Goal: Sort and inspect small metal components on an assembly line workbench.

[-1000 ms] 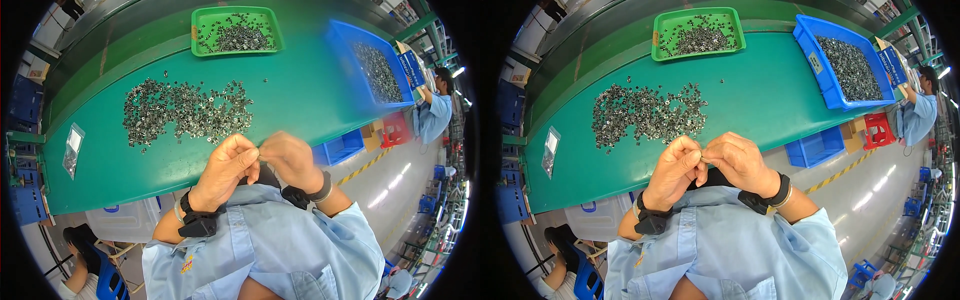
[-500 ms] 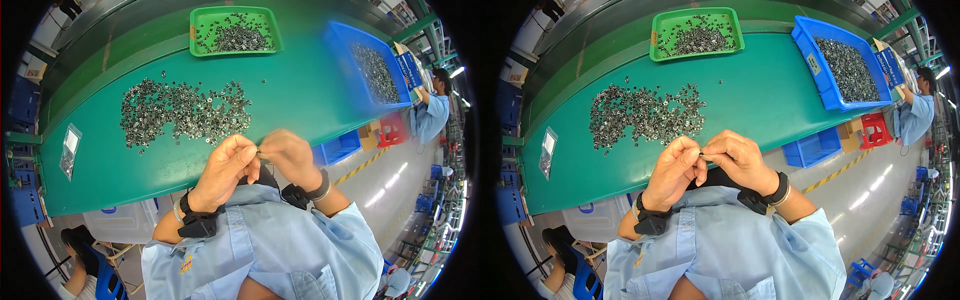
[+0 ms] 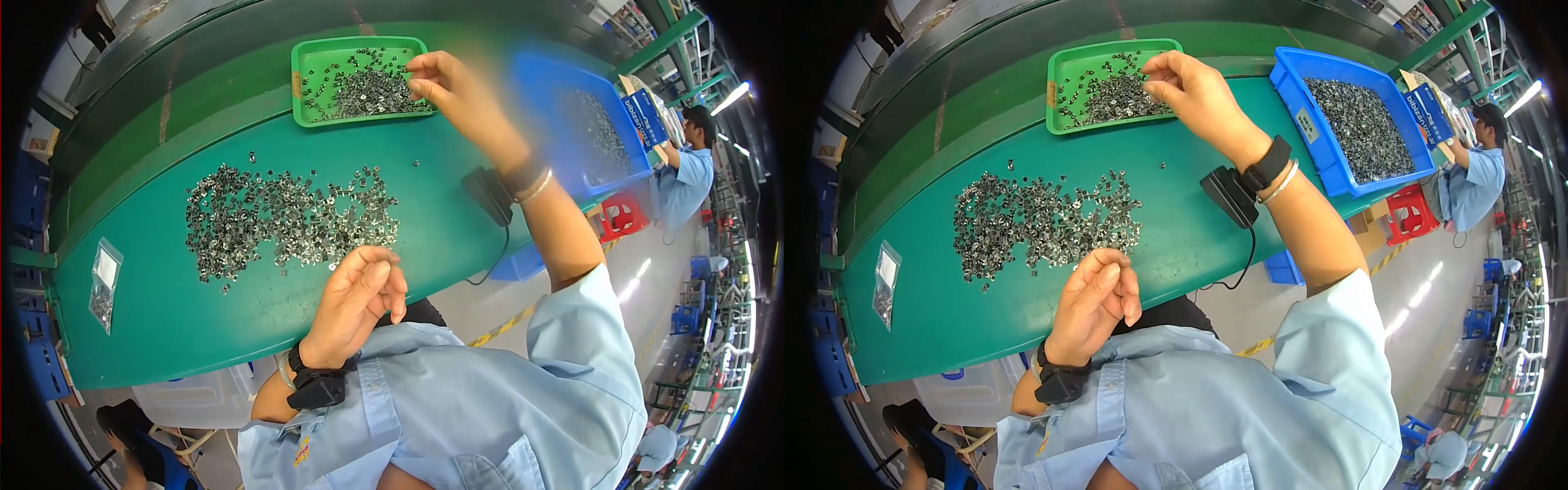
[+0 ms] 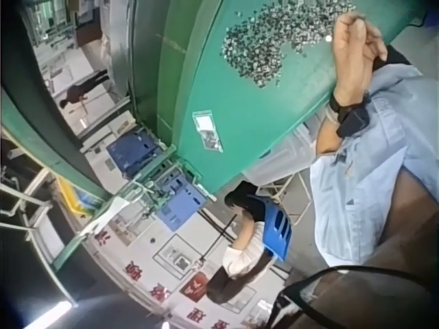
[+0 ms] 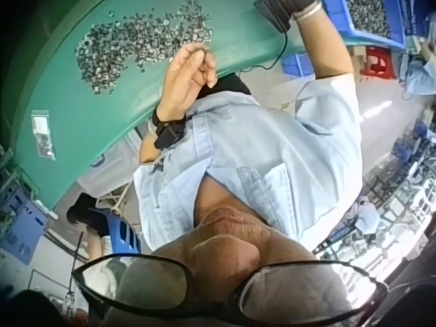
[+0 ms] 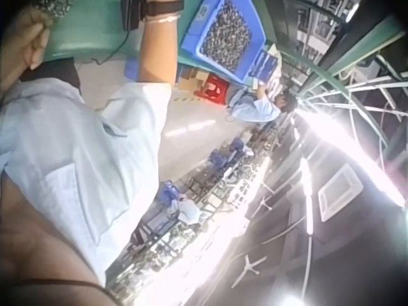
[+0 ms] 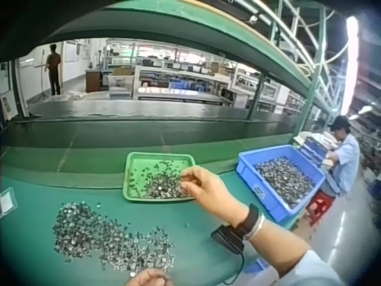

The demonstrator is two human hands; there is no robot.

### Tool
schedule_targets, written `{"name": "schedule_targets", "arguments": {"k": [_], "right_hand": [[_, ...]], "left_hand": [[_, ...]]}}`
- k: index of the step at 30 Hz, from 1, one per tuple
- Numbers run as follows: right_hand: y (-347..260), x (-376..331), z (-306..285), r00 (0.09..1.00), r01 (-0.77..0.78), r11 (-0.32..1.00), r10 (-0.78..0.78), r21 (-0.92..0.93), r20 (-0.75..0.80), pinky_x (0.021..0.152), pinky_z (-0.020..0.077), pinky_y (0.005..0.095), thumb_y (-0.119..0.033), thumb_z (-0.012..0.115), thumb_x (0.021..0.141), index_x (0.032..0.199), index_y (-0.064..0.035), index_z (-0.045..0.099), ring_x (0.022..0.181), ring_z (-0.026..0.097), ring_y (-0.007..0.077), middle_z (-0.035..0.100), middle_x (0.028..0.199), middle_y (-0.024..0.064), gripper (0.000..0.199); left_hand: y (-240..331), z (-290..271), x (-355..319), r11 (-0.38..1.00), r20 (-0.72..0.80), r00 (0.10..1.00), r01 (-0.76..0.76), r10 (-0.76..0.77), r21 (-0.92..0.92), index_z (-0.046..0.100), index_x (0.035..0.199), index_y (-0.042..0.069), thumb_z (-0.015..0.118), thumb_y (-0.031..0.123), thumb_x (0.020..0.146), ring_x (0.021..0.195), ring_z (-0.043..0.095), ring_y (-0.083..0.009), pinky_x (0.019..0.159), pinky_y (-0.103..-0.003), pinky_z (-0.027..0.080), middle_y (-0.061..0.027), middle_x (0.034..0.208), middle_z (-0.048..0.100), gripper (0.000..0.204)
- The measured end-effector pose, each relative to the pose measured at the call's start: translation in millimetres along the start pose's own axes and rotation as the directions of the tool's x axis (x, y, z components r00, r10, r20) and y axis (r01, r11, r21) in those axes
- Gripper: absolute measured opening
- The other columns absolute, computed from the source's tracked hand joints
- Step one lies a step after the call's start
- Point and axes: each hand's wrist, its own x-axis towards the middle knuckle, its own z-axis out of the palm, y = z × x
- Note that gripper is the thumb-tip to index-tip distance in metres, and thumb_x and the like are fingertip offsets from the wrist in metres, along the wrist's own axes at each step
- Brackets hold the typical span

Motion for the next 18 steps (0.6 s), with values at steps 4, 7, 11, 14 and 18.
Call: {"name": "schedule_targets", "arguments": {"k": [4, 7, 11, 14, 18], "right_hand": [[19.0, -15.1, -1.6, 0.996, -0.037, 0.999, 0.039, -0.031, 0.080, 0.073, 0.0491, 0.0273, -0.013, 0.060, 0.088, 0.096, -0.0005, 0.060, 0.078, 0.061, 0.0147, 0.063, 0.088, 0.0044, 0.015], [13.8, -49.4, 1.5, 0.970, 0.064, 0.917, 0.037, -0.394, 0.242, 0.072, 0.0493, 0.0298, -0.014, 0.063, 0.084, 0.094, -0.0020, 0.061, 0.079, 0.062, 0.0188, 0.063, 0.088, 0.0075, 0.015], [4.4, -57.6, 11.3, 0.955, -0.001, 0.842, 0.160, -0.539, 0.248, 0.072, 0.0492, 0.0322, -0.014, 0.066, 0.081, 0.091, -0.0034, 0.061, 0.079, 0.062, 0.0222, 0.061, 0.085, 0.0096, 0.015], [9.1, -60.9, 13.4, 0.961, 0.002, 0.855, 0.142, -0.519, 0.238, 0.072, 0.0492, 0.0331, -0.013, 0.066, 0.080, 0.090, -0.0030, 0.061, 0.079, 0.062, 0.0225, 0.061, 0.084, 0.0095, 0.016], [2.4, -69.7, 13.0, 0.970, 0.004, 0.922, 0.091, -0.388, 0.226, 0.071, 0.0490, 0.0338, -0.011, 0.066, 0.079, 0.092, -0.0025, 0.061, 0.079, 0.062, 0.0232, 0.061, 0.084, 0.0096, 0.016]], "left_hand": [[1.4, -3.2, -1.0, 1.000, 0.022, 1.000, 0.018, -0.018, -0.015, 0.048, 0.109, 0.004, 0.043, 0.016, 0.098, 0.064, 0.055, -0.0157, 0.055, -0.030, 0.046, -0.0095, 0.084, 0.056, 0.017], [1.1, -5.5, 0.0, 0.999, 0.057, 0.997, 0.042, -0.043, 0.015, 0.048, 0.109, 0.004, 0.044, 0.015, 0.097, 0.064, 0.055, -0.0158, 0.056, -0.030, 0.047, -0.0101, 0.085, 0.056, 0.017], [2.3, -3.6, 1.0, 0.999, 0.066, 0.997, 0.034, -0.036, 0.037, 0.048, 0.109, 0.004, 0.045, 0.015, 0.097, 0.064, 0.055, -0.0160, 0.057, -0.031, 0.047, -0.0103, 0.086, 0.056, 0.017], [-0.2, -3.2, 0.4, 0.999, 0.052, 0.998, 0.035, -0.036, 0.033, 0.048, 0.108, 0.003, 0.045, 0.015, 0.097, 0.063, 0.055, -0.0160, 0.057, -0.031, 0.048, -0.0102, 0.085, 0.056, 0.017], [-2.0, -3.2, -1.1, 1.000, 0.034, 0.999, 0.013, -0.013, 0.023, 0.048, 0.108, 0.003, 0.046, 0.015, 0.096, 0.062, 0.055, -0.0160, 0.056, -0.030, 0.048, -0.0101, 0.085, 0.056, 0.017]]}}
